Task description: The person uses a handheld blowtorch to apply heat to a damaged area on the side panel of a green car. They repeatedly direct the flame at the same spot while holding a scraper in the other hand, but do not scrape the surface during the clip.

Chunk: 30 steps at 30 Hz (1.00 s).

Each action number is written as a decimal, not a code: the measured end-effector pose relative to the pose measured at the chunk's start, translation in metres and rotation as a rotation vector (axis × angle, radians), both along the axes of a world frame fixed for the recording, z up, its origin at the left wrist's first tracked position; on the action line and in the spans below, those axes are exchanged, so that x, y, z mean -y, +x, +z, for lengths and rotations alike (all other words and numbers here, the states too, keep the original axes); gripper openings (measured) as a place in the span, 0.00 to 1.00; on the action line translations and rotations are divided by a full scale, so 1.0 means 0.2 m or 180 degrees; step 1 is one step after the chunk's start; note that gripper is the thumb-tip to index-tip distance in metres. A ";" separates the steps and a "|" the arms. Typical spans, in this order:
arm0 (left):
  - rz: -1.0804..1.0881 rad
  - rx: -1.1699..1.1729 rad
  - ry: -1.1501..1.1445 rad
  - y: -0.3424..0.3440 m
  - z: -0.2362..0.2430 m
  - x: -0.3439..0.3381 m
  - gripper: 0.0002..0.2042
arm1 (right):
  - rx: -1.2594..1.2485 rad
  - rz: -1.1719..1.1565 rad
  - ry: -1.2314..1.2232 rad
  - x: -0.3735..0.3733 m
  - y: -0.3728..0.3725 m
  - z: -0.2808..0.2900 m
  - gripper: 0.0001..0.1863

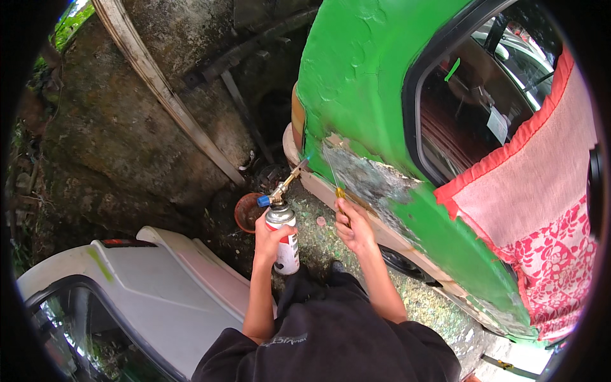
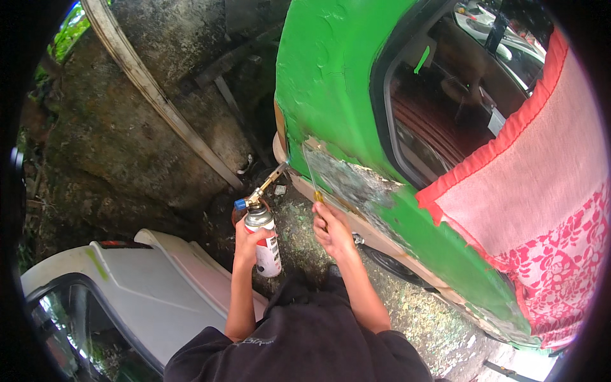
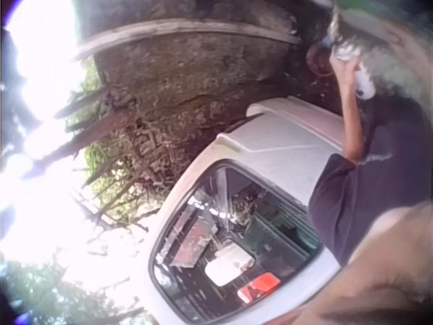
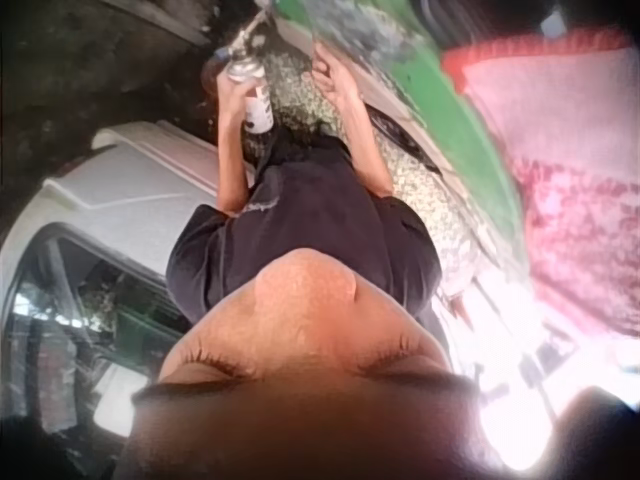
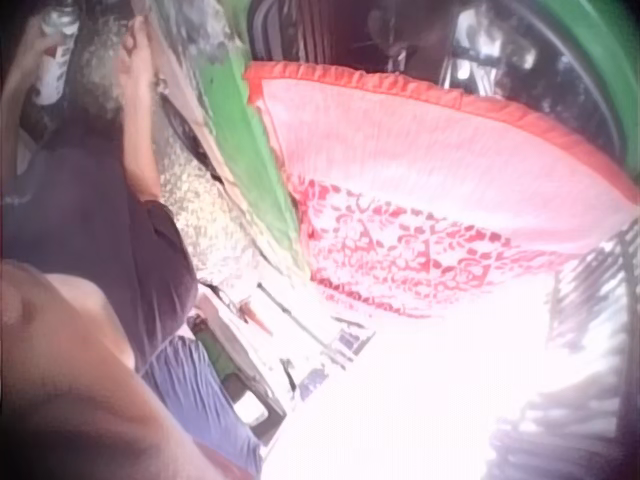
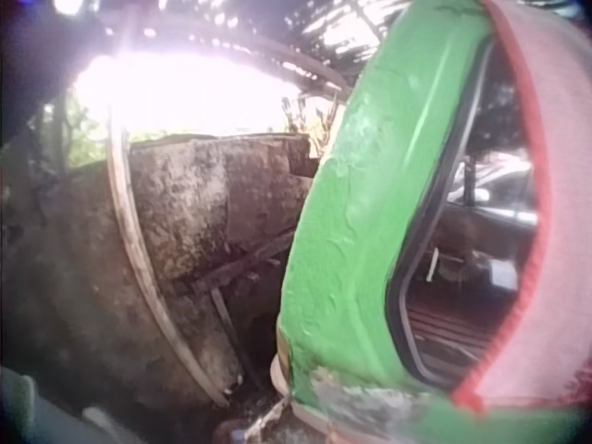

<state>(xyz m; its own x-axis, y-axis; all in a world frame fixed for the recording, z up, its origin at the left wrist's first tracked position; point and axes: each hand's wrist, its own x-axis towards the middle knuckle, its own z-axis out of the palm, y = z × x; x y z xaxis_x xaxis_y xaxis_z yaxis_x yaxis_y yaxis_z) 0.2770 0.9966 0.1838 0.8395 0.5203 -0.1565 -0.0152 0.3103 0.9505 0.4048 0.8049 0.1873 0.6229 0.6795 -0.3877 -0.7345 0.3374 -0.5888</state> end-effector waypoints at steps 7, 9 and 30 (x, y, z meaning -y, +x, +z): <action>0.0002 0.0032 0.0064 -0.01 0.02 0.01 0.17 | 0.0021 -0.0024 -0.0023 0.04 -0.03 0.01 0.11; -0.0017 0.0037 0.0021 -0.01 0.02 0.01 0.17 | 0.0036 -0.0008 0.0075 -0.02 -0.01 0.00 0.11; -0.0004 0.0007 0.0051 -0.02 -0.02 -0.02 0.17 | -0.0035 -0.0178 0.0083 -0.11 -0.02 -0.02 0.10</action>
